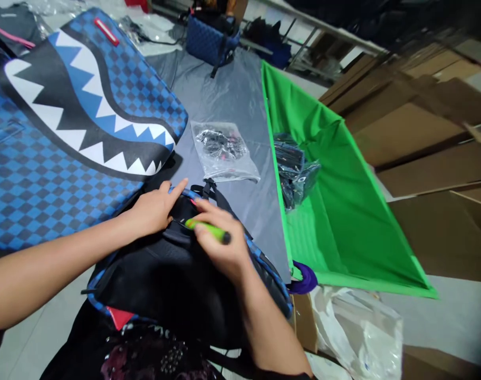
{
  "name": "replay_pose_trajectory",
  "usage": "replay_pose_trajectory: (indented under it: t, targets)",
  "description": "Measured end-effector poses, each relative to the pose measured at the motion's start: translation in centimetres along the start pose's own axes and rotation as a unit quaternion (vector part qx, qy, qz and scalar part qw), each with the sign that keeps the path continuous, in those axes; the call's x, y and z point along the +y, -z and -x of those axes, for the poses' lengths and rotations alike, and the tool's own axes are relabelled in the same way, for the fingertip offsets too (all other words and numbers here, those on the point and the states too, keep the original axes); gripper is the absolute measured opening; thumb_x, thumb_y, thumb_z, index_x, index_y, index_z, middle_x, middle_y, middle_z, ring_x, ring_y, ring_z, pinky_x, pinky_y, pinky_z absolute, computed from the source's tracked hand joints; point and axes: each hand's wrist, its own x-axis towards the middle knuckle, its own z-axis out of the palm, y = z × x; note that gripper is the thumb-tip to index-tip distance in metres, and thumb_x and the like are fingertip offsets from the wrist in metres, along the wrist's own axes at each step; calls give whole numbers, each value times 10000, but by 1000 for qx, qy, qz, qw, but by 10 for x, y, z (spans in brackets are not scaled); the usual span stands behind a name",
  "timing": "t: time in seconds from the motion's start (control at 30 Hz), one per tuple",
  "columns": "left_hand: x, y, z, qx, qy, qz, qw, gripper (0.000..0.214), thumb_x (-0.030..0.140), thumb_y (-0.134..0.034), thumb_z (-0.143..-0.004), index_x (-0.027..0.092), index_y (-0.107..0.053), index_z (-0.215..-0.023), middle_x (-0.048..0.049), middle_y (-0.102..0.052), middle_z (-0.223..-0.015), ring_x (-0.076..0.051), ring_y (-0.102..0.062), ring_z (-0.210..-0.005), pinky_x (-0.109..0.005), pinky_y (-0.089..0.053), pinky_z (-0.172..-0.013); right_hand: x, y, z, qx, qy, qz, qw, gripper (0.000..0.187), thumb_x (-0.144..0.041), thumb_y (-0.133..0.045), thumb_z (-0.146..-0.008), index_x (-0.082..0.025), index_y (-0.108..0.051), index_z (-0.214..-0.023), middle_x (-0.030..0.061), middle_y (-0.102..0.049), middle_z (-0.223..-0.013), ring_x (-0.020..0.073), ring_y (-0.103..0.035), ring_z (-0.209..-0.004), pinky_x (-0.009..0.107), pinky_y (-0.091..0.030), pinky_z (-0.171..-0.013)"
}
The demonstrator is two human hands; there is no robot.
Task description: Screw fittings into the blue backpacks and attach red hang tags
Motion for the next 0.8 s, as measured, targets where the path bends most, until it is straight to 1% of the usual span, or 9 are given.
replay_pose_trajectory:
  t: [0.07,0.1,0.13,0.2,0.27,0.33,0.47,0.63,0.8]
  targets:
    - [0,0,0,-1,1,2,1000,1001,268,-655,-833,251,-4,-1593,-169,-394,-1465,-286,-651,-1092,-336,-540,-843,27,27,-25,86,-8,81,993,303,-173,-459,-889,-226,-706,-1056,59,-667,-1306,220,-633,-1182,377,-475,-1026]
    - [0,0,-1,-1,3,5,1000,1001,263,-655,-833,252,-5,-1594,-169,-385,-1478,-288,-647,-1102,-338,-541,-851,47,38,-40,95,-34,157,983,386,-123,-434,-870,-212,-672,-1161,78,-677,-1278,221,-638,-1163,375,-478,-1013]
    - [1,0,-1,-2,6,8,1000,997,253,-653,-833,254,-10,-1595,-169,-374,-1492,-289,-643,-1115,-342,-542,-863,69,45,-55,56,-63,243,966,445,-89,-450,-835,-187,-641,-1225,99,-699,-1218,229,-654,-1115,368,-488,-986]
    - [1,0,-1,-4,10,16,1000,985,226,-646,-833,255,-25,-1596,-172,-353,-1518,-291,-636,-1139,-351,-541,-895,116,49,-86,-113,-107,407,900,470,-70,-493,-807,-161,-625,-1249,139,-699,-1196,261,-646,-1108,370,-489,-956]
    - [1,-1,-1,-5,13,26,1000,977,198,-641,-828,253,-42,-1597,-179,-334,-1536,-293,-624,-1168,-366,-538,-932,153,42,-113,-175,-89,441,876,496,-67,-559,-776,-156,-615,-1260,144,-667,-1263,276,-607,-1161,364,-487,-949]
    - [1,-2,-2,-7,13,37,999,969,175,-635,-822,252,-61,-1598,-183,-330,-1544,-300,-608,-1202,-385,-532,-966,177,30,-137,-181,-50,439,878,579,-52,-585,-755,-151,-569,-1325,144,-608,-1361,279,-538,-1253,362,-471,-983]
    - [0,-3,-5,-8,14,64,998,948,133,-599,-815,259,-81,-1600,-182,-328,-1557,-306,-598,-1225,-409,-527,-994,195,5,-173,-136,6,437,889,681,-48,-507,-820,-75,-386,-1489,218,-444,-1505,302,-353,-1422,405,-347,-1120]
    - [-1,-6,-9,-22,28,92,995,976,86,-559,-792,311,-59,-1598,-144,-313,-1586,-294,-591,-1245,-411,-530,-1003,216,-10,-206,-102,-14,394,913,494,-102,-440,-914,-113,-517,-1402,203,-489,-1478,302,-468,-1344,398,-388,-1096]
    - [0,-8,-13,-48,45,98,993,990,60,-550,-773,330,-69,-1596,-121,-284,-1607,-288,-578,-1266,-393,-549,-973,225,-15,-231,-105,-17,356,928,363,-274,-606,-929,-116,-600,-1256,152,-591,-1349,247,-559,-1239,392,-450,-1051]
